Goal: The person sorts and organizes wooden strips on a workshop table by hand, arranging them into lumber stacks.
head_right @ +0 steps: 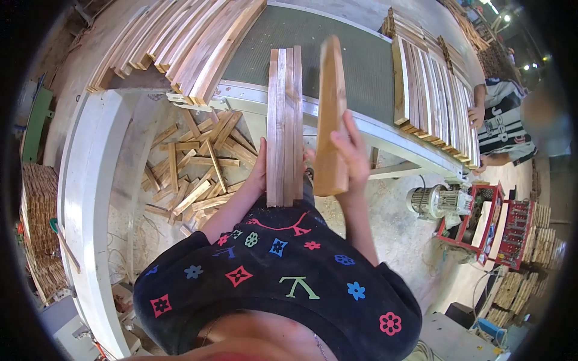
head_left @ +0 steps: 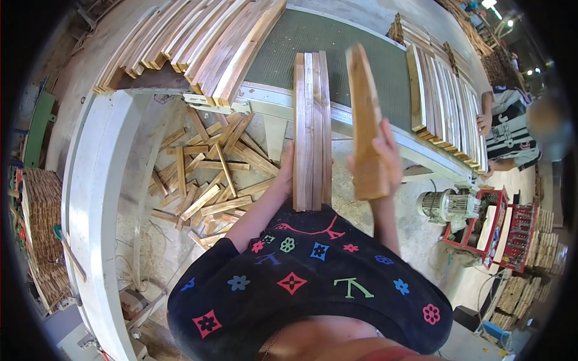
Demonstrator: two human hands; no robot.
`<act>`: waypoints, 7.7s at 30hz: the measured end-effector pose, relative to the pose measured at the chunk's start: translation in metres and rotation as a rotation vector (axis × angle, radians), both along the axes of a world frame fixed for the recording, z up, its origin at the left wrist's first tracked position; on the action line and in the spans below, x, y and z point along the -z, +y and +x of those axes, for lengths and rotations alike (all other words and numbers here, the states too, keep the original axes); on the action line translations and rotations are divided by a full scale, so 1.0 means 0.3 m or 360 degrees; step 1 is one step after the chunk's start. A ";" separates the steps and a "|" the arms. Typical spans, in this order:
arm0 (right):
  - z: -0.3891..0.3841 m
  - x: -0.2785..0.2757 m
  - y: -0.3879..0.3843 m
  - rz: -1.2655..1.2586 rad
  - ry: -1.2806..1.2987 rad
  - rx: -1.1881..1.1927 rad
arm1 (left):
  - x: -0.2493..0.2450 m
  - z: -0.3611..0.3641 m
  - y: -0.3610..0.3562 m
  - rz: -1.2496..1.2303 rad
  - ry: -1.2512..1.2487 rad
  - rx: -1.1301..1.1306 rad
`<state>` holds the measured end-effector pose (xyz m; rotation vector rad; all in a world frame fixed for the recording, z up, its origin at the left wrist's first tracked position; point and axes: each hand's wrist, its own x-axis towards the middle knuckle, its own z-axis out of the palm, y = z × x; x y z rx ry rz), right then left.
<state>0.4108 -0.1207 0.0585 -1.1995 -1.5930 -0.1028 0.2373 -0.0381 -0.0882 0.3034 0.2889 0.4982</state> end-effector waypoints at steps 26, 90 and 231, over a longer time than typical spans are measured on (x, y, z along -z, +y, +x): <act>0.034 0.245 0.198 -0.1304 0.1258 -0.0065 | 0.048 -0.005 0.016 -0.0143 0.0086 0.0037; -0.185 -0.097 0.502 -0.0955 -0.2303 -0.1607 | 0.039 -0.011 -0.106 -0.0149 0.0023 -0.0027; -0.140 0.270 0.607 -0.1183 0.1676 -0.1018 | -0.055 -0.298 0.063 -0.0128 -0.0011 -0.0686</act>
